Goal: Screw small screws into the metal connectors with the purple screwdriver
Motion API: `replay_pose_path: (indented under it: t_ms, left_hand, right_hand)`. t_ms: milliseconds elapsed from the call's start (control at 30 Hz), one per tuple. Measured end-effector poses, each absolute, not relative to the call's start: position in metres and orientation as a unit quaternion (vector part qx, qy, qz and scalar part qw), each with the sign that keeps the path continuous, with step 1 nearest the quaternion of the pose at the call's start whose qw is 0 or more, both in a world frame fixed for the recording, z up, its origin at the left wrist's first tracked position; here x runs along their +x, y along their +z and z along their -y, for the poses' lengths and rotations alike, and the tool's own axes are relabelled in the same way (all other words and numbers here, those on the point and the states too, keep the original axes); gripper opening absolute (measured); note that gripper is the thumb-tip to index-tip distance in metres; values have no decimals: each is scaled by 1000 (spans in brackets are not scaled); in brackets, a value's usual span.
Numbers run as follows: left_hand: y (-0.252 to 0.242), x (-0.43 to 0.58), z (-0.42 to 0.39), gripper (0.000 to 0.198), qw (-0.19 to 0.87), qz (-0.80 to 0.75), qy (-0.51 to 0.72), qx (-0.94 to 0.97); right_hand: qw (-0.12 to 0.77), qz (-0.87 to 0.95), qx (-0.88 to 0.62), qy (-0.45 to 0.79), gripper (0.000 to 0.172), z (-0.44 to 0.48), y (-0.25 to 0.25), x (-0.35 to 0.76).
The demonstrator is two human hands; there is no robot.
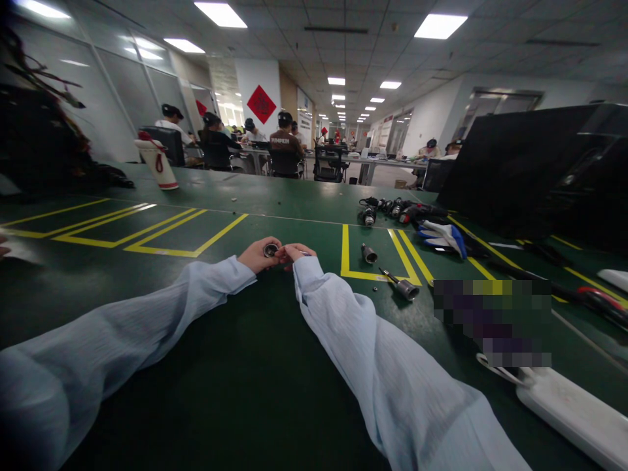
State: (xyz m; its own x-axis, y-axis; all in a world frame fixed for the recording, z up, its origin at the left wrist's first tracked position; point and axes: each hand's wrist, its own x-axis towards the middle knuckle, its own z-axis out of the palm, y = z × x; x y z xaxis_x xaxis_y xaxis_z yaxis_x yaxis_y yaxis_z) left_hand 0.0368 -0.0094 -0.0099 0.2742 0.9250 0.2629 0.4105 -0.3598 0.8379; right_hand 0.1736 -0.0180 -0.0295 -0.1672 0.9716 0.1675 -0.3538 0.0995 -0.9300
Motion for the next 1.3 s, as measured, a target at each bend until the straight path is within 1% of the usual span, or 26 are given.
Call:
replay_pose_path:
  t_ms: [133,300,433,800,1067,1300]
  left_hand:
    - [-10,37,9,24,323,-466,385,729]
    - [-11,35,8,27,275,-460,395,746]
    - [-12,35,8,31,265,-457,394,752]
    - [-13,35,6,32,242,-449,385,769]
    - [-11,36,9,31,211,-454,378,779]
    - [-10,37,9,32,216,-462,379,772]
  right_hand:
    - [563,487,-329,582,19,21,-27,174]
    - [574,505,-342,546,19,27,-21,178]
    - [585,509,-351,526,19,30,-16,181]
    - [587,521,-383,487,18,30,-20,174]
    - [577,540,-361,496,20,33,-20,172]
    - [602,534,-349,480,18,33,-21,169]
